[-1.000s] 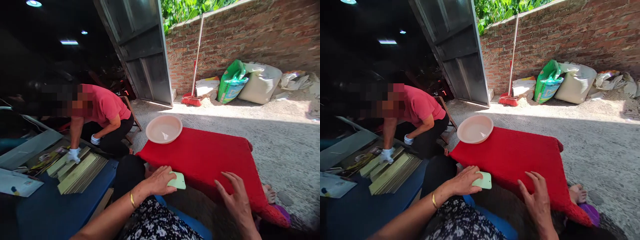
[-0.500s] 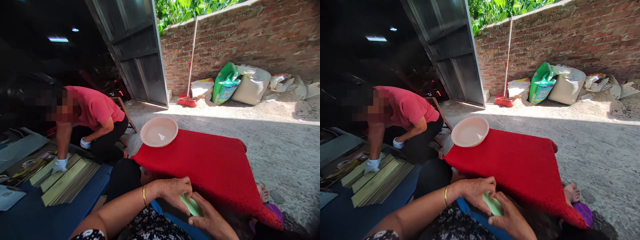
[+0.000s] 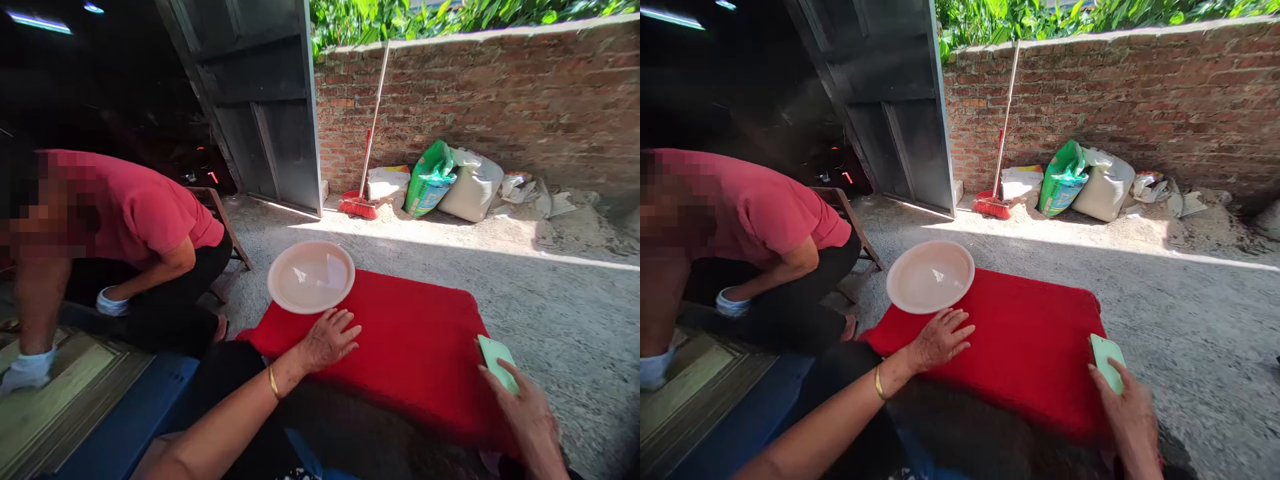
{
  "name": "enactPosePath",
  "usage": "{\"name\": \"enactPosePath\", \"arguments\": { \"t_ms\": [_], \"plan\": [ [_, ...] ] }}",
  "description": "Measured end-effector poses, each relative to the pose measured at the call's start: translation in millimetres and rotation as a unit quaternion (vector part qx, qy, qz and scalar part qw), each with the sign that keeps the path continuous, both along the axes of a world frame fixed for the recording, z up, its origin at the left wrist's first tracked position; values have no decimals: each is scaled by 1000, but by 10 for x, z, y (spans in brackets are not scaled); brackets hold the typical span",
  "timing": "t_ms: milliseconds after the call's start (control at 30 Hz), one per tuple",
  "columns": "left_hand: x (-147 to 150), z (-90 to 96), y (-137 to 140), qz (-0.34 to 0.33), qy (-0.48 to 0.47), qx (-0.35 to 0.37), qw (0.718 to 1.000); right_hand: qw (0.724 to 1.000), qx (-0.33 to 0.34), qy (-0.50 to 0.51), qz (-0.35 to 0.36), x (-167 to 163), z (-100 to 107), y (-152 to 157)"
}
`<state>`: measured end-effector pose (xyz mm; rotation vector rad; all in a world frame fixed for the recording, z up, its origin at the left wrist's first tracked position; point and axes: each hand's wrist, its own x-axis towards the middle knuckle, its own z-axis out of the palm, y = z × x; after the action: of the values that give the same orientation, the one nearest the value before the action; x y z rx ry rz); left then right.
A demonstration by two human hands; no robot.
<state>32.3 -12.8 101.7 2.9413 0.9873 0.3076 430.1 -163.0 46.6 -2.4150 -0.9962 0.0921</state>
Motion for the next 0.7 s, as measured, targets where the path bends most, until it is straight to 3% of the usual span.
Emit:
{"name": "enactPosePath", "arguments": {
  "t_ms": [100, 167, 233, 367, 467, 533, 567, 633, 700],
  "plan": [
    [-105, 187, 102, 86, -48, 61, 993, 997, -56, -23, -44, -129, -19, 160],
    [-208, 242, 189, 160, -46, 44, 985, 995, -89, -36, -39, -440, 13, 296],
    [-310, 216, 240, 187, -24, -1, 982, 992, -117, -41, -10, -897, 55, 452],
    [-446, 102, 216, 166, -1, -39, 985, 983, -101, -14, 152, -1953, 84, 739],
    [-513, 93, 221, 172, -4, -39, 984, 949, -24, 65, 306, -2346, 41, 847],
    [-561, 101, 266, 178, -5, -47, 983, 942, 36, 101, 317, -2185, 7, 849],
    [-585, 100, 294, 179, -1, -53, 983, 953, 59, 100, 281, -1977, -4, 829],
    [-624, 83, 347, 175, 14, -62, 983, 983, 80, 68, 153, -1407, -7, 754],
    [-643, 49, 384, 165, 23, -66, 984, 998, 44, 36, 2, -848, 9, 655]
  ]
}}
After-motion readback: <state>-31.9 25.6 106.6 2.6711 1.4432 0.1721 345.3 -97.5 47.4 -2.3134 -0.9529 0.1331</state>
